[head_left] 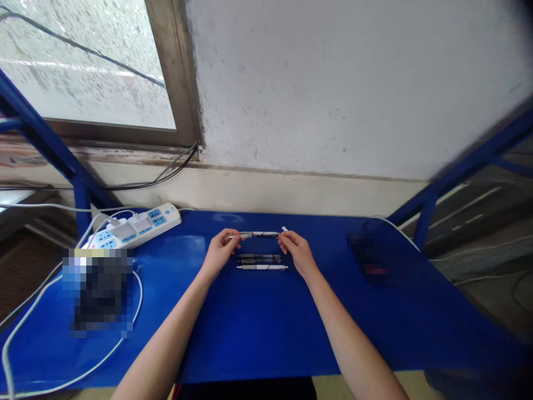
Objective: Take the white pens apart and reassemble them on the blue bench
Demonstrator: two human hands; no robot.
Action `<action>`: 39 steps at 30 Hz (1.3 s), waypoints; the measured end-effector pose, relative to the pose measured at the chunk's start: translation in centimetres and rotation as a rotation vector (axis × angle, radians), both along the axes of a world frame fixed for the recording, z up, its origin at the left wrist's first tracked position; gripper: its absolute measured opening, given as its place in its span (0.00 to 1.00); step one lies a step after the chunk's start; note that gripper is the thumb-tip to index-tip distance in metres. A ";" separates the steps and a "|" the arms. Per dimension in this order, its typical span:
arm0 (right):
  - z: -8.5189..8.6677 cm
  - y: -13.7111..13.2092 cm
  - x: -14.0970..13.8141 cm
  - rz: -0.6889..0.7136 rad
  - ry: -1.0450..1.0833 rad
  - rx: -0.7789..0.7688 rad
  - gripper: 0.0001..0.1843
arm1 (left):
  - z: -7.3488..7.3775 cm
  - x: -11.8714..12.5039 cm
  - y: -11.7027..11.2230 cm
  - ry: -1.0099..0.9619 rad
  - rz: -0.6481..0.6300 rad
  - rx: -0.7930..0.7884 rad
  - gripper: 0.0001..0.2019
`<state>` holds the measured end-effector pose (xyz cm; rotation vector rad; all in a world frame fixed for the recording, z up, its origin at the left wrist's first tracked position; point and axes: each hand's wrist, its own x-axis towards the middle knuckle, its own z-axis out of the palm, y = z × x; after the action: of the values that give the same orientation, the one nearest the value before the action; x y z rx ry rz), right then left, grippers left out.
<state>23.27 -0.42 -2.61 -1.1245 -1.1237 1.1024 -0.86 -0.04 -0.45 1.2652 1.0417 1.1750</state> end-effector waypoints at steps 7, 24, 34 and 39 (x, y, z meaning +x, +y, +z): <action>0.5 -0.2 0.0 0.060 -0.034 0.036 0.14 | 0.0 0.2 -0.1 0.042 -0.006 0.015 0.17; 1.2 -0.8 -0.4 -0.188 -0.485 0.189 0.13 | 0.1 0.4 -0.1 0.012 -0.010 -0.009 0.16; -1.5 -0.2 3.1 -0.549 -1.006 0.097 0.08 | -0.1 0.1 0.1 -0.071 0.082 -0.034 0.17; -0.7 0.2 2.7 -0.394 -0.515 0.058 0.14 | -0.3 0.0 0.3 -0.086 0.085 -0.042 0.18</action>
<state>26.01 -0.24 -3.26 -1.5543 -1.2400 0.4785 -0.85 0.25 -0.73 1.1373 1.0603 1.2551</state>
